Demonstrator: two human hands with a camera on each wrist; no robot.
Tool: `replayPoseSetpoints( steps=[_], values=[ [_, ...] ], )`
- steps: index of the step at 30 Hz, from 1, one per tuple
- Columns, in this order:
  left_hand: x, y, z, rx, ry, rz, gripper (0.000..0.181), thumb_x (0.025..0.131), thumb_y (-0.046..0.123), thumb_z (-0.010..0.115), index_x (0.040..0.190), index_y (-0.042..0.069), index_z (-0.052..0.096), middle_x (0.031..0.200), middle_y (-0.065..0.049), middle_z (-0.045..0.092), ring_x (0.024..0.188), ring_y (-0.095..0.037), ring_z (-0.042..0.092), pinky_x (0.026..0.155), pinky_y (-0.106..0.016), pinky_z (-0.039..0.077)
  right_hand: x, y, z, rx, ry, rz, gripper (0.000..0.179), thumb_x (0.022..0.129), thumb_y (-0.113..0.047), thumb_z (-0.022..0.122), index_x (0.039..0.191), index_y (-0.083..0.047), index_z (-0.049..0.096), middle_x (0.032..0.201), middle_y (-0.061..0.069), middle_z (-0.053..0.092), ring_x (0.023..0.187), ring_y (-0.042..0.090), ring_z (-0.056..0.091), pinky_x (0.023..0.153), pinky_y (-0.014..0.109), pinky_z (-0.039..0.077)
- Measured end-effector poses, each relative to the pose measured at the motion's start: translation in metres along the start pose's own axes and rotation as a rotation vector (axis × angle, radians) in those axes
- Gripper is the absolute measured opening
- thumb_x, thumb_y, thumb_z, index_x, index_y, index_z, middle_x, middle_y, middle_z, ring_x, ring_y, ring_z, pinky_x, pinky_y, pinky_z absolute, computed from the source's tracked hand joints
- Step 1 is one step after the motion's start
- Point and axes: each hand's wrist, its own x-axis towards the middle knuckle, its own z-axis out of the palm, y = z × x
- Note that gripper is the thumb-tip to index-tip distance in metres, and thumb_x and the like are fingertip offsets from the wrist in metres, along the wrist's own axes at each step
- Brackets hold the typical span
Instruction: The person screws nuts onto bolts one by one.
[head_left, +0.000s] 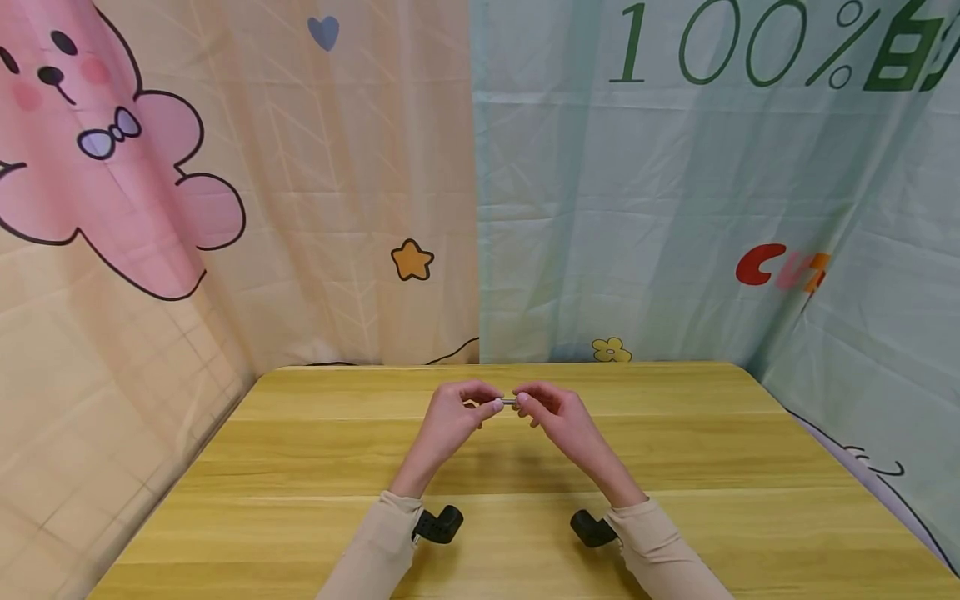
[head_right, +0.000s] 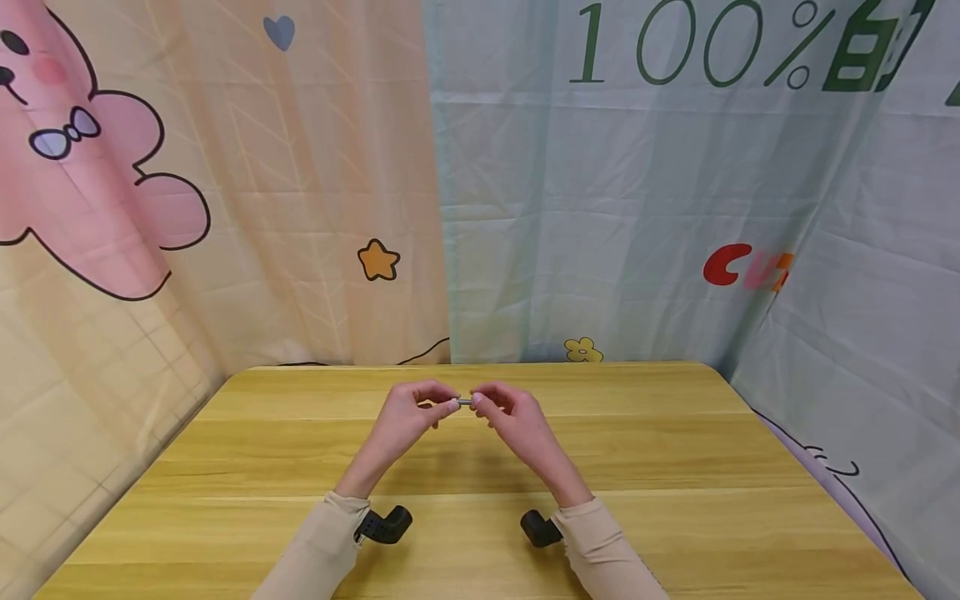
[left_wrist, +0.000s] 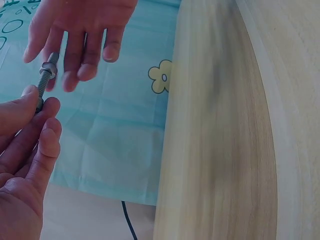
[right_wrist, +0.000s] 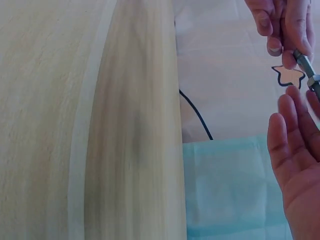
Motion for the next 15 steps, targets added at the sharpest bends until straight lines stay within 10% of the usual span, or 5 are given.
replayPoseSetpoints(
  steps=[15],
  values=[
    [0.0005,-0.0019,-0.0008,0.005,0.007,-0.020,0.004,0.090,0.014,0.073,0.092,0.012,0.076,0.086,0.003,0.069,0.073,-0.018,0.060,0.060,-0.032,0.053,0.0025,0.0088,-0.0007,0.067,-0.043,-0.112,0.019,0.093,0.002,0.064,0.112,0.007,0.062,0.108,0.020,0.064,0.099,0.034,0.063,0.082,0.030,0.054]
  ],
)
